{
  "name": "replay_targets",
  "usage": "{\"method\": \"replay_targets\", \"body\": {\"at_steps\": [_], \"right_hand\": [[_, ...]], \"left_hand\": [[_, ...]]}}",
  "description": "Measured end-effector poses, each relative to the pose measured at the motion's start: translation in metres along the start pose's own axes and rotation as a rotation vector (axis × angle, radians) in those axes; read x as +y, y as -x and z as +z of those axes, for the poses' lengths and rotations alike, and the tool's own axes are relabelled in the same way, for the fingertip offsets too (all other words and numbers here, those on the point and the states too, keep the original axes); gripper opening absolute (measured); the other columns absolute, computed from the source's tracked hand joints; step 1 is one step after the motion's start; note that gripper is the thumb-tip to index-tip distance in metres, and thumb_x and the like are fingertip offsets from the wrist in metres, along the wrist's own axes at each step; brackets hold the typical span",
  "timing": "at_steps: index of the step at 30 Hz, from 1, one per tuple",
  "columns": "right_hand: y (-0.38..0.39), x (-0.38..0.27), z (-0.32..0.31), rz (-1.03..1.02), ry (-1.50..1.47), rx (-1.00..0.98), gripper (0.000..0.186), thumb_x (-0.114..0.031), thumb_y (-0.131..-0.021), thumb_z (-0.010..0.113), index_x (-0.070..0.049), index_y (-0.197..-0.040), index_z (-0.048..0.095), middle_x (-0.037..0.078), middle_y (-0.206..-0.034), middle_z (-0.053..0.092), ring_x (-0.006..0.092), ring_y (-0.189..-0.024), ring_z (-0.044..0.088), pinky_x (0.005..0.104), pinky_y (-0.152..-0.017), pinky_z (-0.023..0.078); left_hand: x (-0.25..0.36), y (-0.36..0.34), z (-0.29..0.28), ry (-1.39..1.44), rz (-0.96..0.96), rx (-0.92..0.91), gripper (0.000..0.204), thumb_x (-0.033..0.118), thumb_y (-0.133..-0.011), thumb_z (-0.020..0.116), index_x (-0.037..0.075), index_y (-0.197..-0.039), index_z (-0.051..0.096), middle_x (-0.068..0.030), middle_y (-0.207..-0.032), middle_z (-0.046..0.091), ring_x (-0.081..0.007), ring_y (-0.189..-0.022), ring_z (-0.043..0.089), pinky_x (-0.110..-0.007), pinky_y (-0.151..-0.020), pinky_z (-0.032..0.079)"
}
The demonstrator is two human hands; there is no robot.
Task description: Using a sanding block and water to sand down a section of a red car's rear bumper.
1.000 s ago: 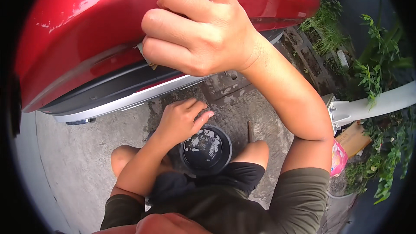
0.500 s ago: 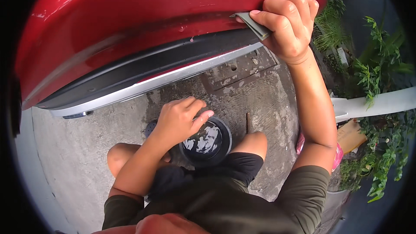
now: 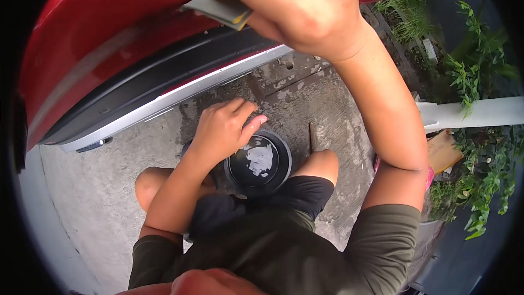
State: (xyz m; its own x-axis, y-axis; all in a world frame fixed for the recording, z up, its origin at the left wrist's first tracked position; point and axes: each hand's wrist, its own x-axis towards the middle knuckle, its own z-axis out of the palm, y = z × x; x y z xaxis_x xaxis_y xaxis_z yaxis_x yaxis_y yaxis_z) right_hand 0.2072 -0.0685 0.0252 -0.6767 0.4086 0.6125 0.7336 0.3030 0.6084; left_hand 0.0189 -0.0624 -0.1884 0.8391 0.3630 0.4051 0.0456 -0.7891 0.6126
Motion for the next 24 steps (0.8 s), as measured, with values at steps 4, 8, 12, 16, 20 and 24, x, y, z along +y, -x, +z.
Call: {"method": "replay_targets", "body": {"at_steps": [4,8,12,16,20,24], "right_hand": [[0.058,0.03,-0.013,-0.035,0.077,0.03,0.038,-0.023,-0.065,0.094,-0.011,-0.092,0.071,0.004,-0.087,0.071,0.0253,-0.085,0.065,0.0371,-0.079,0.049],[0.012,0.009,0.002,-0.138,0.03,0.017,0.029,-0.025,-0.066,0.086,-0.012,-0.089,0.074,0.003,-0.092,0.072,0.0224,-0.083,0.064,0.0361,-0.079,0.046],[0.105,0.06,-0.03,-0.022,0.124,-0.048,0.033,-0.021,-0.065,0.087,-0.011,-0.092,0.072,0.004,-0.092,0.07,0.0249,-0.084,0.066,0.0383,-0.078,0.046],[0.037,0.026,-0.006,-0.165,-0.007,-0.05,0.027,-0.021,-0.066,0.076,-0.011,-0.091,0.073,0.005,-0.093,0.07,0.0243,-0.084,0.064,0.0387,-0.08,0.045],[0.113,0.059,-0.027,-0.004,0.129,-0.069,0.032,-0.025,-0.066,0.085,-0.011,-0.091,0.069,0.004,-0.091,0.069,0.0254,-0.083,0.064,0.0389,-0.077,0.046],[0.046,0.022,-0.009,-0.125,0.026,-0.053,0.034,-0.026,-0.066,0.079,-0.012,-0.097,0.073,0.003,-0.093,0.069,0.0256,-0.087,0.063,0.0422,-0.082,0.045]], "left_hand": [[0.009,-0.01,0.01,0.088,0.036,0.017,0.028,0.033,-0.092,0.077,0.007,-0.092,0.067,-0.0094,-0.081,0.066,-0.0334,-0.073,0.071,-0.045,-0.064,0.058],[-0.001,-0.002,0.011,0.029,-0.023,-0.064,0.027,0.033,-0.093,0.077,0.007,-0.095,0.069,-0.0094,-0.085,0.069,-0.0333,-0.074,0.071,-0.045,-0.066,0.059],[0.005,-0.009,0.011,0.115,0.023,0.014,0.026,0.031,-0.092,0.078,0.007,-0.093,0.071,-0.0088,-0.084,0.07,-0.0332,-0.072,0.07,-0.044,-0.064,0.057],[0.004,-0.008,0.009,0.068,0.022,-0.01,0.026,0.03,-0.091,0.08,0.006,-0.093,0.071,-0.0084,-0.084,0.07,-0.0322,-0.073,0.071,-0.042,-0.064,0.057],[0.011,-0.01,0.012,0.076,0.051,0.011,0.026,0.03,-0.09,0.08,0.006,-0.094,0.071,-0.0081,-0.085,0.07,-0.0315,-0.073,0.071,-0.042,-0.064,0.058],[0.008,-0.001,0.015,0.073,0.046,-0.023,0.028,0.035,-0.094,0.074,0.008,-0.089,0.065,-0.0081,-0.079,0.063,-0.0299,-0.073,0.07,-0.042,-0.065,0.057]]}}
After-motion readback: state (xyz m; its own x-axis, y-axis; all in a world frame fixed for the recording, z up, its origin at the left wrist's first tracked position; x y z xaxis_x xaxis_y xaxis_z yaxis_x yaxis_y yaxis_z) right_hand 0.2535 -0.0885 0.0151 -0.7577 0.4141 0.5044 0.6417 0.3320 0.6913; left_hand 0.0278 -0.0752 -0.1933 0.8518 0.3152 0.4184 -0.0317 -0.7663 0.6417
